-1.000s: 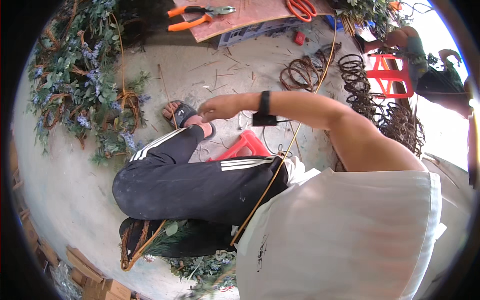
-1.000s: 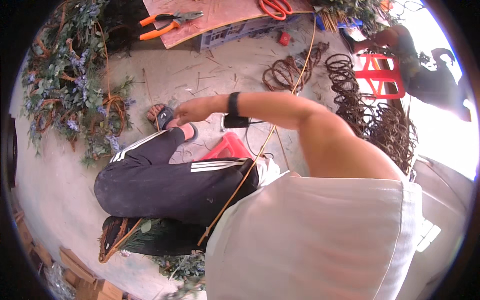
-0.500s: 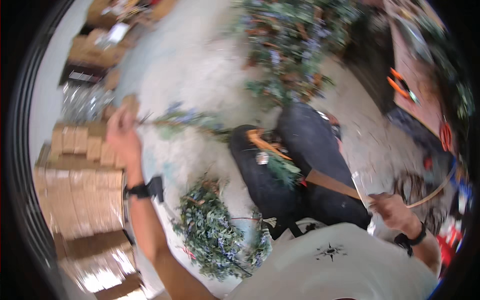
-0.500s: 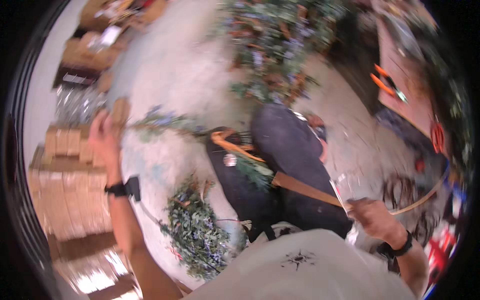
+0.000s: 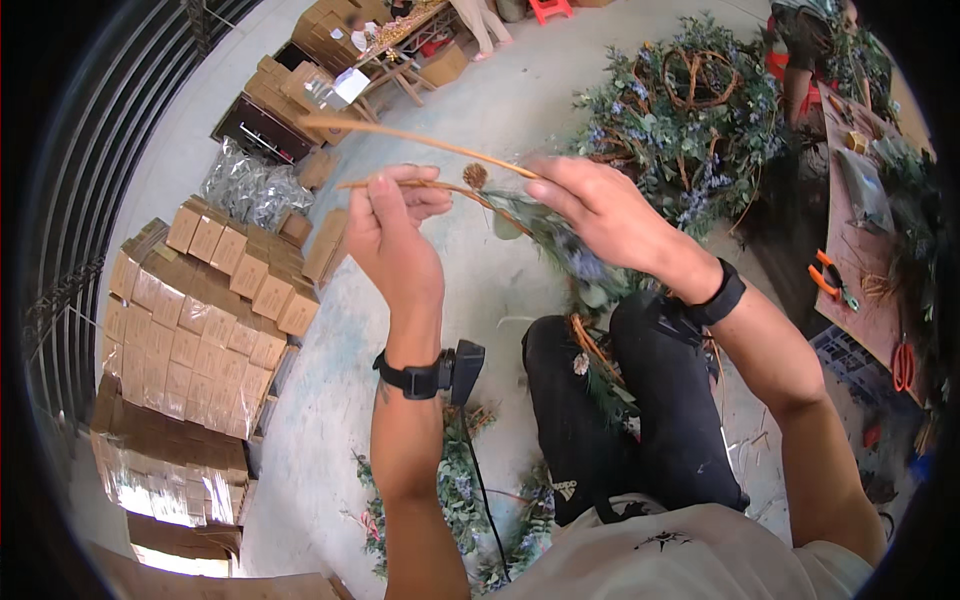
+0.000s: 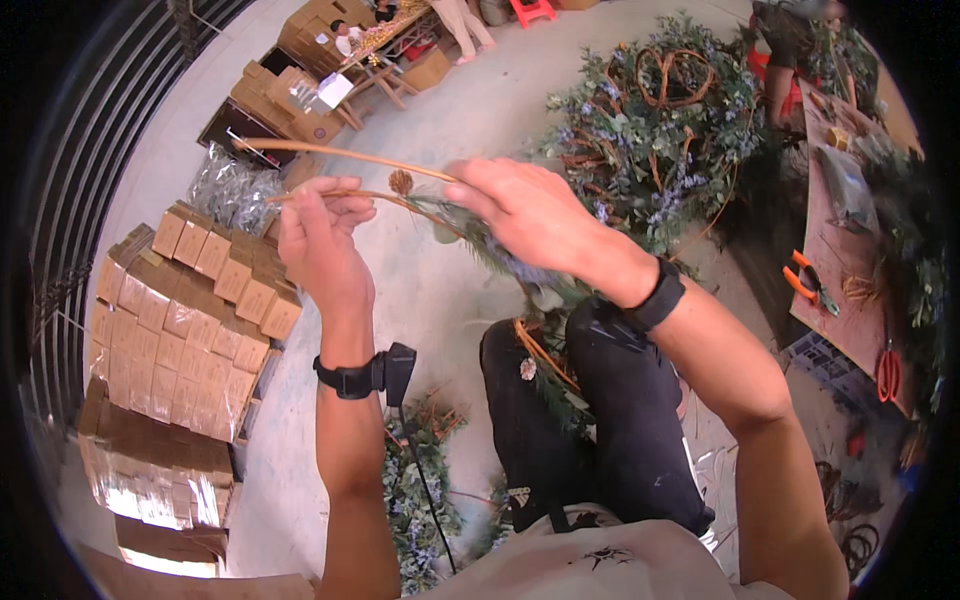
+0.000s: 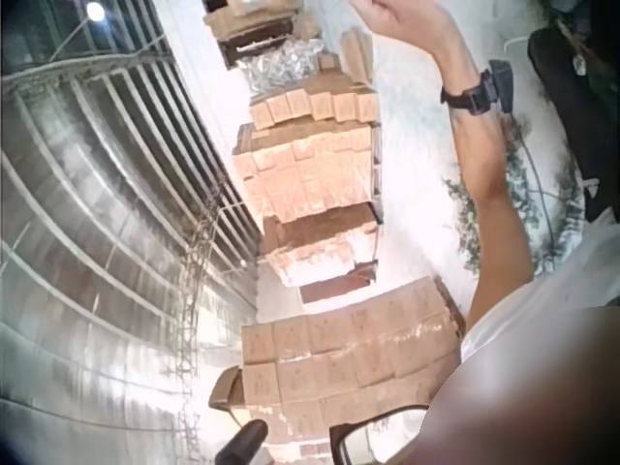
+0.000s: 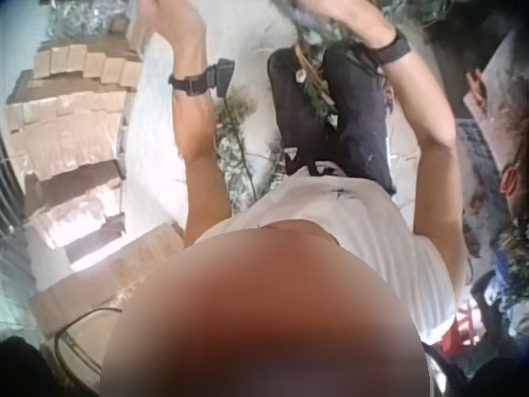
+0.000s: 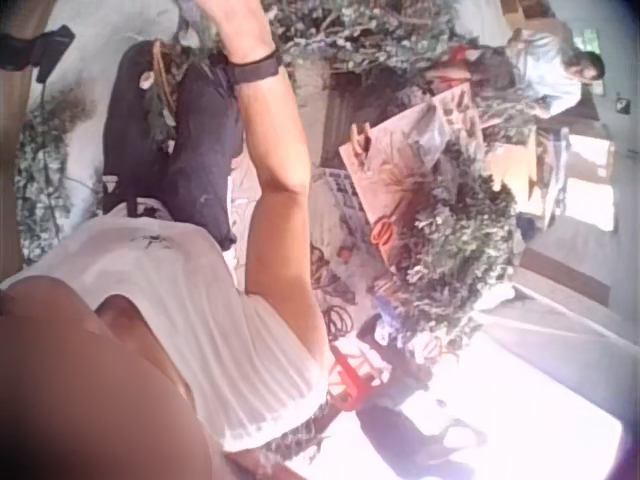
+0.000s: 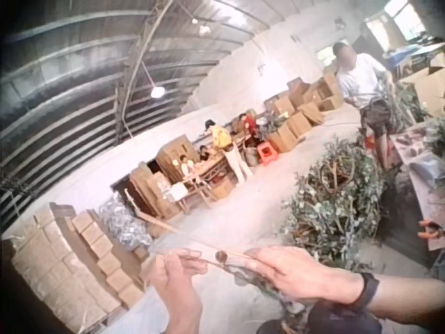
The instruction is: The person is assembling decorative greenery and floral arrangements using vine bases, faux leaves, and pine cones.
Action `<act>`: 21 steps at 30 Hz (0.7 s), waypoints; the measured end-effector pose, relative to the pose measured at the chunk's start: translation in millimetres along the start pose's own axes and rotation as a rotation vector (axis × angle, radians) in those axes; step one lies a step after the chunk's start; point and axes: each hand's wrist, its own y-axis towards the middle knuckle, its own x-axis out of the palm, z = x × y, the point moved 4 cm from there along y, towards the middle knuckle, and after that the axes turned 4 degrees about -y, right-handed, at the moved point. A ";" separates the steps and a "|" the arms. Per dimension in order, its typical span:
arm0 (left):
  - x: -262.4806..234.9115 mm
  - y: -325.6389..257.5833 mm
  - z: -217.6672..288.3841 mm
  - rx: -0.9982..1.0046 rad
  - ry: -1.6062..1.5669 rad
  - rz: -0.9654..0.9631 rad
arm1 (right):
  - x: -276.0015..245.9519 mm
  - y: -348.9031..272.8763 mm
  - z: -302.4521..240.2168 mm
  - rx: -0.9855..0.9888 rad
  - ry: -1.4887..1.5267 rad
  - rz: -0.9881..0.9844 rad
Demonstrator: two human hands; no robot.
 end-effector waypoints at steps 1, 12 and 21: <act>1.5 -1.0 2.3 -0.027 -0.081 -0.002 | -4.5 -6.3 14.2 0.029 -0.034 -0.003; 21.1 -52.5 22.8 -0.050 -0.339 -0.124 | -16.6 -74.3 14.3 0.077 0.249 -0.209; -5.6 -96.8 19.3 -0.060 -0.074 0.153 | 4.6 -94.4 12.6 -0.091 -0.069 -0.242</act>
